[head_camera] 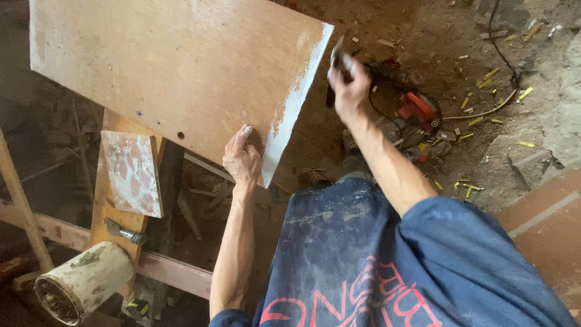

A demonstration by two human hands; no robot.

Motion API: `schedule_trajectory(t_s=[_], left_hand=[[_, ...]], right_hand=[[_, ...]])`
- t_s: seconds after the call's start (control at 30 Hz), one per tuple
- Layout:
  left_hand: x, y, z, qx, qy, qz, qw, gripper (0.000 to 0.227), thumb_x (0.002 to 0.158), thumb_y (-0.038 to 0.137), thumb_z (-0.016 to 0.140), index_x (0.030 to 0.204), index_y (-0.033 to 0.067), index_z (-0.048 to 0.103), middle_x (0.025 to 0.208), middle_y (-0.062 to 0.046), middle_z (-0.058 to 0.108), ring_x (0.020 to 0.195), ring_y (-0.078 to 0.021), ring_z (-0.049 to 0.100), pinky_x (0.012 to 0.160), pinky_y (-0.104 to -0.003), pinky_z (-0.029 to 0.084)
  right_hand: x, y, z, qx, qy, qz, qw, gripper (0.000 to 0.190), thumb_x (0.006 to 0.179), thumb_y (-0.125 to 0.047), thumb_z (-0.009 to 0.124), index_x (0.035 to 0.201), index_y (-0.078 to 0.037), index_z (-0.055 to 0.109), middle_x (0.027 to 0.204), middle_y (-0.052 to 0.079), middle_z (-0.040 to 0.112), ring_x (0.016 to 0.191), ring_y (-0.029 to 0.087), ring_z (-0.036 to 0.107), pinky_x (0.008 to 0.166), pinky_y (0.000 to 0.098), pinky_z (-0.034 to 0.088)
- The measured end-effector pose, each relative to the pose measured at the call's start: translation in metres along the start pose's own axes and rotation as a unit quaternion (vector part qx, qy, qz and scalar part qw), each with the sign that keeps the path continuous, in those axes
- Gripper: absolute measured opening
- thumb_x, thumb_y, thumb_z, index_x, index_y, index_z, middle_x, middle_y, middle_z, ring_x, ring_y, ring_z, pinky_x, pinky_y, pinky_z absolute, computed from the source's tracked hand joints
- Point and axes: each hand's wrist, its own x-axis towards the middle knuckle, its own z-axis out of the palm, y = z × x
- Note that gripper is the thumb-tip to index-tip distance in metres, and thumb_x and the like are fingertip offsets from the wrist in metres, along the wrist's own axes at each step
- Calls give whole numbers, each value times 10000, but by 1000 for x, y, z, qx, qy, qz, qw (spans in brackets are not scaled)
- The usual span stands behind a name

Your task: The person uses a putty knife to spread a white paste onto a small board, then applies the paste along the edge of a larger wooden panel, smoothing it with the tool. The paste is taken from a small board and applied to the panel edge in repeated strokes.

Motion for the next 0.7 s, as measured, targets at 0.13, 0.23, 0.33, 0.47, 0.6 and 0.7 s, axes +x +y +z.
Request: schedule_trajectory(t_s=[0.13,0.23,0.33,0.47,0.6,0.7], left_hand=[[0,-2,2,6,-1,13,1000,455,813,-79,508,1146,106,758,1261,-83,733,1191,-279,684,1058,-374,521],[0,-3,3,9,-6,17,1000,453,826,-73,506,1151,114,763,1277,-82,724,1209,-277,679,1070,-373,515],[-1,-6,1,7,-12,26,1000,446,817,-69,511,1146,100,761,1281,-88,722,1216,-281,671,1081,-381,504],[1,-5,1,6,-10,38,999,450,805,-75,500,1133,92,759,1277,-87,727,1232,-279,671,1101,-384,500],[-1,0,3,2,14,30,999,434,792,-71,525,1124,81,760,1254,-107,731,1196,-292,679,1066,-385,519],[-2,5,3,9,32,35,999,424,800,-74,538,1120,88,763,1237,-105,737,1185,-289,690,1064,-389,532]], right_hand=[[39,8,5,-37,23,-108,993,288,980,-121,701,1240,-3,660,1232,162,691,1181,258,637,1038,433,520],[26,32,16,-17,9,-47,999,226,997,-113,652,1199,-15,681,1177,163,718,1109,244,650,999,423,536],[-2,52,20,0,-9,26,1000,176,1057,-133,584,1144,-36,701,1090,149,732,1014,230,660,901,405,579],[5,44,8,86,0,54,995,265,979,-122,604,1232,-71,664,1163,85,697,932,195,648,765,321,573],[40,16,6,-43,37,-116,992,290,1036,-49,731,1315,-13,658,1307,176,693,1221,267,623,1021,370,469],[32,10,16,16,10,91,996,271,987,-94,638,1255,-63,667,1121,171,693,978,272,661,818,404,608]])
